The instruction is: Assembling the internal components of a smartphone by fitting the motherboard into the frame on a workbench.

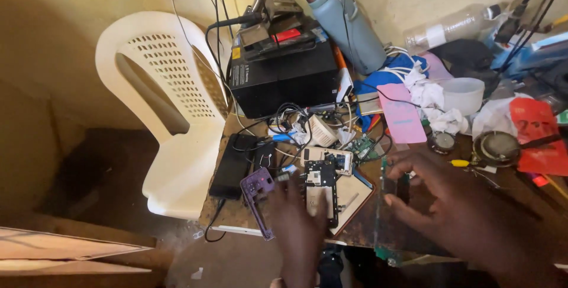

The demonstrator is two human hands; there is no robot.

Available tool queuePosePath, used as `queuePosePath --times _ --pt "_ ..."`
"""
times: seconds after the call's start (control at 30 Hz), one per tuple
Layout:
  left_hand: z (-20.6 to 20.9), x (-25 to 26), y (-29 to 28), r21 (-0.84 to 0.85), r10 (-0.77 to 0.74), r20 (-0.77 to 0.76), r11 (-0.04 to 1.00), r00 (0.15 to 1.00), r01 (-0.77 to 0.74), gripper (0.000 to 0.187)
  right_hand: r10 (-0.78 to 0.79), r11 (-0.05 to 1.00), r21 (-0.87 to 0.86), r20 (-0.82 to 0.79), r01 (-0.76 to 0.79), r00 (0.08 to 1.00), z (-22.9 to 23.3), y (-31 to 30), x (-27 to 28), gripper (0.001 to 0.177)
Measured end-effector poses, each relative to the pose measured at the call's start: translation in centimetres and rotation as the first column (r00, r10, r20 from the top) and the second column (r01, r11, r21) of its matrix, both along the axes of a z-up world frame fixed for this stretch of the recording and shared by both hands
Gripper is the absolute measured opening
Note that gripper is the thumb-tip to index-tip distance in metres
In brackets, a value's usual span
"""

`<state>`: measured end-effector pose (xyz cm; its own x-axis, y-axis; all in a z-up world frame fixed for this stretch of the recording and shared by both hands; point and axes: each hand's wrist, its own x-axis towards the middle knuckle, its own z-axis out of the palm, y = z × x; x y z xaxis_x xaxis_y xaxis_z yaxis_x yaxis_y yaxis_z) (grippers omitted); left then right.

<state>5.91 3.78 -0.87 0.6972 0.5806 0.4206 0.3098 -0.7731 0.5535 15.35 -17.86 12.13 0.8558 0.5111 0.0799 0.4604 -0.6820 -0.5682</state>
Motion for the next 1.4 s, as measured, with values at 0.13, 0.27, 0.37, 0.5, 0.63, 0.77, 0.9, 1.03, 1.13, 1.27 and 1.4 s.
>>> queuePosePath --times 0.13,0.27,0.37,0.5,0.63,0.77,0.9,1.03,1.13,1.27,1.4 --pt "-0.7 1.7 -1.0 -0.048 0.007 -0.193 0.999 0.981 -0.017 0.077 0.022 0.999 -0.048 0.102 -0.017 0.995 0.2 0.4 0.1 0.033" --pt "-0.8 1.9 -1.7 -0.092 0.057 -0.300 0.992 0.952 -0.088 0.067 0.157 0.977 0.108 0.202 -0.182 0.967 -0.9 0.6 0.1 0.028" --pt "-0.5 2.5 -1.1 -0.235 0.039 -0.284 0.966 0.958 -0.110 0.066 0.139 0.986 0.072 0.170 -0.153 0.976 -0.2 1.0 -0.2 0.029" --pt "-3.8 3.1 0.5 -0.442 0.022 0.052 0.897 0.998 0.003 0.020 0.213 0.936 0.203 0.328 -0.289 0.920 -1.2 0.8 0.3 0.031" --pt "-0.1 0.9 0.2 -0.672 -0.056 0.101 0.733 0.993 0.110 0.008 0.170 0.978 0.094 0.153 -0.186 0.973 2.0 0.8 -0.7 0.033" --pt "2.8 -1.4 -1.6 -0.931 0.064 0.237 0.299 0.969 0.207 0.047 0.256 0.958 0.060 0.256 -0.279 0.932 1.9 1.3 -1.8 0.042" --pt "3.2 -3.1 -3.5 -0.900 0.245 0.265 -0.284 0.933 0.331 0.085 0.415 0.883 0.117 0.257 -0.454 0.873 0.8 2.8 -2.7 0.048" --pt "2.7 -3.6 -5.0 -0.827 0.327 0.328 -0.353 0.886 0.437 0.063 0.441 0.883 0.051 0.251 -0.467 0.862 -0.9 3.9 -3.1 0.056" --pt "-2.4 -2.6 -5.9 -0.737 0.333 0.546 -0.244 0.769 0.630 0.043 0.488 0.850 0.096 0.227 -0.518 0.842 -3.1 4.4 -2.4 0.061" --pt "-7.5 -2.1 -6.9 -0.296 0.470 0.731 -0.435 0.494 0.851 0.065 0.476 0.871 0.021 0.214 -0.491 0.853 -5.5 4.7 -0.9 0.072" --pt "5.0 -2.6 -4.9 -0.460 0.562 0.212 -0.664 0.799 0.589 0.084 0.550 0.817 0.073 0.198 -0.572 0.811 -6.1 6.2 0.3 0.066"
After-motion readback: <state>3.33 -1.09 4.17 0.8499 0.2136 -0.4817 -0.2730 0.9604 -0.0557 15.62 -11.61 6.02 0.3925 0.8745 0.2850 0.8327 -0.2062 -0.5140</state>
